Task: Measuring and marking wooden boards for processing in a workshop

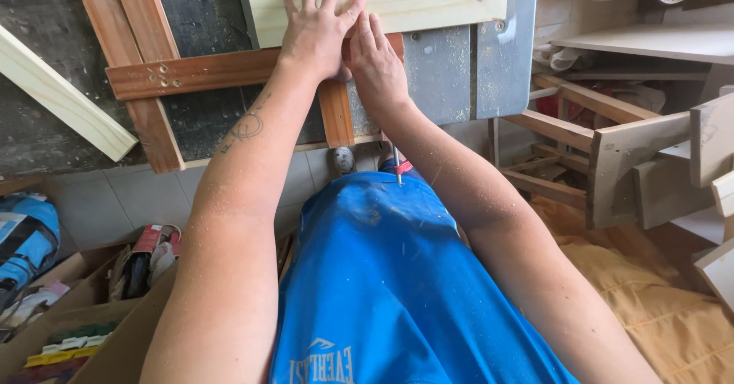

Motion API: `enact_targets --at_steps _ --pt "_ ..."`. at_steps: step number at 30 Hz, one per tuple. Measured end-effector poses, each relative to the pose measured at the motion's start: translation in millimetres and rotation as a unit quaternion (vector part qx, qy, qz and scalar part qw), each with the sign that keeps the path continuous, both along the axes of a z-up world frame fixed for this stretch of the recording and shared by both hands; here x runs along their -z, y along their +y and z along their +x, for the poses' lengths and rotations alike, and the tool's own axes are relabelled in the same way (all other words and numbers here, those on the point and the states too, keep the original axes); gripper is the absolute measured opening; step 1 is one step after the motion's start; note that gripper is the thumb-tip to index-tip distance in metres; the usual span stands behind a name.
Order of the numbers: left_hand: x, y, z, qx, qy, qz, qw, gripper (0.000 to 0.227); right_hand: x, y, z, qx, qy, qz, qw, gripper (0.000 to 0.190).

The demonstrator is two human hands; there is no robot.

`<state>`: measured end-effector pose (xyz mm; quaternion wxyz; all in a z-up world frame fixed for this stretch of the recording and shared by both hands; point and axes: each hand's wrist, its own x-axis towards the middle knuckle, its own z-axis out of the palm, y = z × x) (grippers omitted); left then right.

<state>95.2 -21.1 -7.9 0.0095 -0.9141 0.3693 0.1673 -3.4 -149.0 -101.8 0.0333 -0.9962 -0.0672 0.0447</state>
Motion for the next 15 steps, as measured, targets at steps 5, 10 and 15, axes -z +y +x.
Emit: enact_targets --at_steps 5,10,15 --pt "-5 -2 7 -0.003 -0.001 0.0 1.0 0.138 -41 -59 -5 0.116 -0.058 0.241 0.962 0.055" --pt "8 -2 18 0.003 -0.034 -0.006 0.999 0.135 -39 -210 -8 0.349 -0.138 0.244 0.894 0.026" --pt "10 -4 31 0.008 -0.047 -0.002 0.999 0.139 -75 -237 22 0.479 0.022 0.403 0.78 0.018"
